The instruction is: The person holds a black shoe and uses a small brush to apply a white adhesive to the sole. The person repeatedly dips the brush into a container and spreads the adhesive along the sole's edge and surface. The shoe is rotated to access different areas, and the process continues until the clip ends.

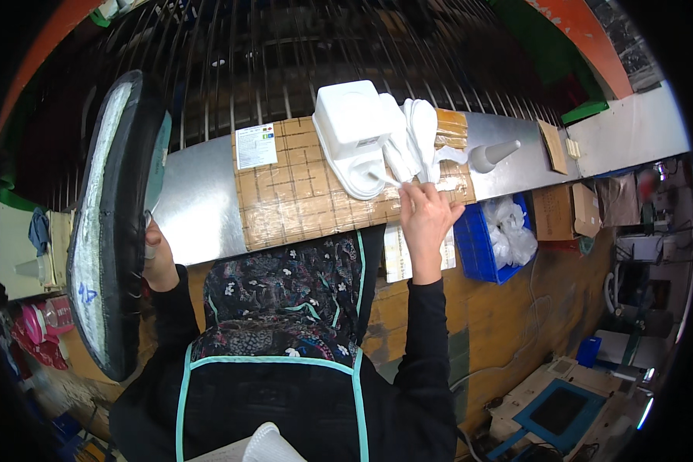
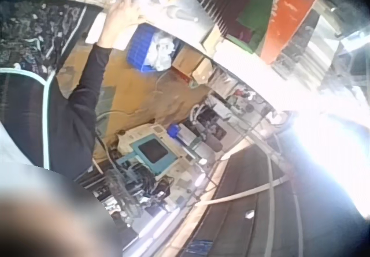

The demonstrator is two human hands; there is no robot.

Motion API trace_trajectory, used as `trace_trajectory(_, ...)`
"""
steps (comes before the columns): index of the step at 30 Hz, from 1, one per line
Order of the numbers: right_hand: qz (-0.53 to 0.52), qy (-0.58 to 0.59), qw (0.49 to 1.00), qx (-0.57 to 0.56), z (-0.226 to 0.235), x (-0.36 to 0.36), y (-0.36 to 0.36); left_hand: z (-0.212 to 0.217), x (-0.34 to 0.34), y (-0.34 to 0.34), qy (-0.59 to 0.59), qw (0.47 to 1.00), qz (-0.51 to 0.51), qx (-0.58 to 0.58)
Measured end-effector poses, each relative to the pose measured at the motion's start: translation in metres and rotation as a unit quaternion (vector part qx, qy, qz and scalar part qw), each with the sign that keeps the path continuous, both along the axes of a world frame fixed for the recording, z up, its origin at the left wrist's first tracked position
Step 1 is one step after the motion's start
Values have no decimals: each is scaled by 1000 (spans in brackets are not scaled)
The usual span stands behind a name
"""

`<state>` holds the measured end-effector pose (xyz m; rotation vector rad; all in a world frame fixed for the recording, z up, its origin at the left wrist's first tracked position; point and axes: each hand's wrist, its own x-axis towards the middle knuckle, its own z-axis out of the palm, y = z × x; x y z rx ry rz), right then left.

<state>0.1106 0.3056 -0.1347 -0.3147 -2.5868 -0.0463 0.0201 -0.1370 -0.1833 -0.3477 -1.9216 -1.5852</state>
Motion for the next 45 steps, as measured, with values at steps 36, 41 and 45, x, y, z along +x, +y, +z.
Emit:
trace_trajectory(36,31,49,998,-23,-5,0,-6,0,-47,-59,-208,517,-527,642)
trace_trajectory(41,1,47,999,12,-1,1,0,-30,-40,-40,-90,962,-121,228)
trace_trajectory(45,4,23,999,-26,-13,-3,-9,-42,-27,-20,-81,994,77,13)
